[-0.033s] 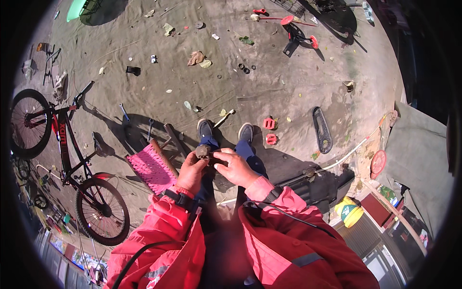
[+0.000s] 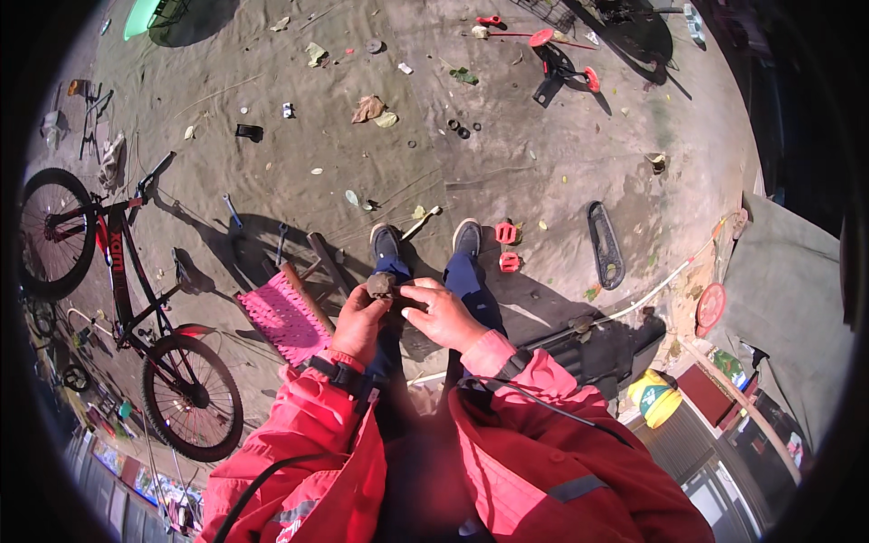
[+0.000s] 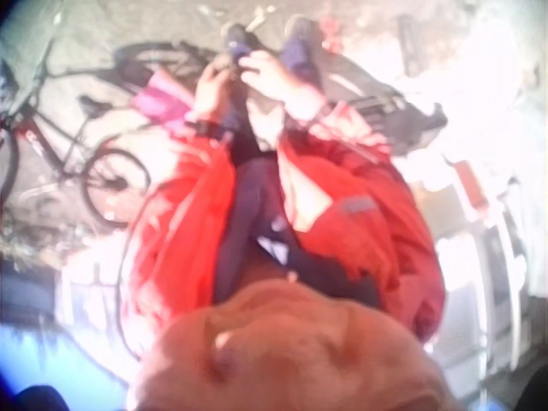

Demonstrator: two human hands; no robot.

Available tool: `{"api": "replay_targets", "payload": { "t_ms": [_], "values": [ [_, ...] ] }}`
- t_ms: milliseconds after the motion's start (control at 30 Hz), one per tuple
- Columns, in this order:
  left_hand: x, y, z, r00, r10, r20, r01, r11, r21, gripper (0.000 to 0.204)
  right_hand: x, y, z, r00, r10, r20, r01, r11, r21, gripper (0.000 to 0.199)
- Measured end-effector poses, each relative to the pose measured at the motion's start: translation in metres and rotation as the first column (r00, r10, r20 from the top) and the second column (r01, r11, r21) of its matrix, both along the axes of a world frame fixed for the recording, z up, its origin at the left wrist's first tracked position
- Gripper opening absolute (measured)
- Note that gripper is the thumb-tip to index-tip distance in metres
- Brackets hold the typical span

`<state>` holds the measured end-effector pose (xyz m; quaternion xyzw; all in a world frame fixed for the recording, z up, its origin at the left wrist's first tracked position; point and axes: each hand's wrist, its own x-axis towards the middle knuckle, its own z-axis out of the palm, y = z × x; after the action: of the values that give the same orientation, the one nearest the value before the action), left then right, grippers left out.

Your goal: The person assembles a bicycle crankset by attaching chainrings to the crank arms, then installs the crankset onto the bicycle frame. They also handle a small bearing and a rag while working.

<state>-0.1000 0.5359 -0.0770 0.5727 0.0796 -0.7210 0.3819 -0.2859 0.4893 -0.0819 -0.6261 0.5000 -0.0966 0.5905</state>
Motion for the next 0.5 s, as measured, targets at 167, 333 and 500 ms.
{"api": "replay_targets", "payload": {
  "t_ms": [167,333,500],
  "values": [
    [-0.009,-0.021,-0.032,0.994,0.006,0.112,-0.01,0.999,0.037,0.028,-0.021,-0.058,-0.024,1.0,-0.015,0.012,0.011,0.959,0.284,0.039],
    [-0.02,-0.049,-0.069,0.986,0.033,0.165,-0.042,0.998,0.052,0.024,-0.069,-0.132,-0.101,0.991,-0.098,-0.091,0.125,0.916,0.38,0.043],
    [-0.041,-0.072,-0.127,0.848,-0.208,0.488,0.141,0.975,0.172,0.024,-0.115,-0.205,-0.206,0.95,-0.176,-0.26,0.234,0.948,0.216,0.04]
  ]
}}
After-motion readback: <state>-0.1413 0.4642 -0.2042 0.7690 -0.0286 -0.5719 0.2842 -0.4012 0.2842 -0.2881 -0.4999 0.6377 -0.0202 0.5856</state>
